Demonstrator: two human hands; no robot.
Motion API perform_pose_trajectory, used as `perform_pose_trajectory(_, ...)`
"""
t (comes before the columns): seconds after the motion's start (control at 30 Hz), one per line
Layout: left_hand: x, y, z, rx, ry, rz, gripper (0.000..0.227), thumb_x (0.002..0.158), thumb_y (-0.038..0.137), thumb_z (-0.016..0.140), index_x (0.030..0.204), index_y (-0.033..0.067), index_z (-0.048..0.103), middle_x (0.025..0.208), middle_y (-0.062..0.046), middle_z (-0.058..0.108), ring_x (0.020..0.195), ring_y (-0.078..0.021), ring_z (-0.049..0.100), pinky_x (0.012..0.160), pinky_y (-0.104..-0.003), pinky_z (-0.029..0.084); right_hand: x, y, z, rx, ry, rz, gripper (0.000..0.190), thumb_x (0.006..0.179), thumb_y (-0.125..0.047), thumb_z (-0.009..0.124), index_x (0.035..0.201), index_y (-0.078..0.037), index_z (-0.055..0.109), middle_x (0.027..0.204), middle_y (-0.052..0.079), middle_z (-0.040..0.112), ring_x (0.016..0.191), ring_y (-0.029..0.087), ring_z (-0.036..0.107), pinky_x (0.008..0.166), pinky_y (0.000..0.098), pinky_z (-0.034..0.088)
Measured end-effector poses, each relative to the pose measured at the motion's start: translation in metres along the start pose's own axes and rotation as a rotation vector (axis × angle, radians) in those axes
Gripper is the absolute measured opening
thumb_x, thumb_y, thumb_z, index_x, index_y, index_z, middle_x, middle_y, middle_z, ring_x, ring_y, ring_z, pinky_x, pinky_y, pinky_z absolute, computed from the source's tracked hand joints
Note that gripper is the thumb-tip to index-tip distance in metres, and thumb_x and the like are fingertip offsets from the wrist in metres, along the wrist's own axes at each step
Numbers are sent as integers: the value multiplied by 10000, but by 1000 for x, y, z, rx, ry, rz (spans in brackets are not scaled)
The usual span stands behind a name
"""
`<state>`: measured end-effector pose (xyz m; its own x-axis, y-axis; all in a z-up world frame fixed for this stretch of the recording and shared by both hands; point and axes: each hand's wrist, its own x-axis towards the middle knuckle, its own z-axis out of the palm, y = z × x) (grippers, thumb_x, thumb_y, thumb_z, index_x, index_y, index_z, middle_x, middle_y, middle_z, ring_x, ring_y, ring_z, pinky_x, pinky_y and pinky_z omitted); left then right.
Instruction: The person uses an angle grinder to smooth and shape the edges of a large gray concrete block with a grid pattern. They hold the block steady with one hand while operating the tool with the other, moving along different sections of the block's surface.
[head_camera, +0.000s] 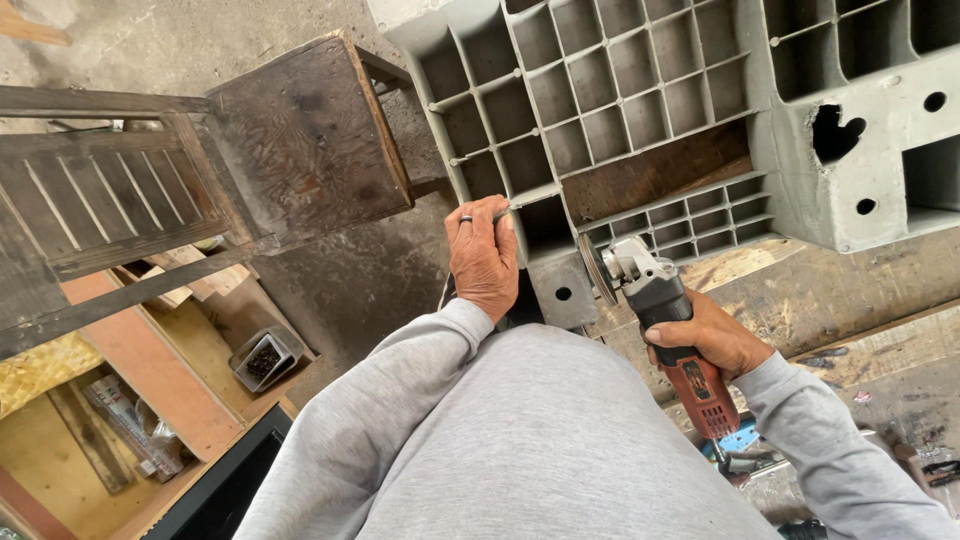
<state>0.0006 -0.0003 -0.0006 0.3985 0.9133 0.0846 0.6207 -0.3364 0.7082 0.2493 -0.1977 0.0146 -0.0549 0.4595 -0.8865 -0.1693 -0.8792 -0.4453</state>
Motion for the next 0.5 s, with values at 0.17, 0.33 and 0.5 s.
perform_pose_trajectory(0.17,0,-1,0,-9,6,6,185,1066,169,553,1234,109,602,1186,-75,686,1213,-303,569,1105,-441,447,-2,0,0,0,1,4,589,639,-350,789,1061,8,588,730,158,708,620,266,718,562,411,623)
perform_pose_trajectory(0.33,-1,-1,1,-19,-1,-8,177,1070,171,557,1229,111,606,1180,-71,684,1210,-300,569,1103,-441,448,-2,1,-2,-16,-15,-6,598,631,-357,799,1048,17,588,734,158,708,625,269,723,562,413,625)
perform_pose_trajectory(0.5,0,-1,0,-25,1,-5,182,1069,177,559,1233,111,603,1187,-71,682,1211,-297,571,1103,-442,447,-2,5,-5,-31,-27,-7,631,625,-368,799,1070,23,580,735,166,706,625,272,727,557,415,626)
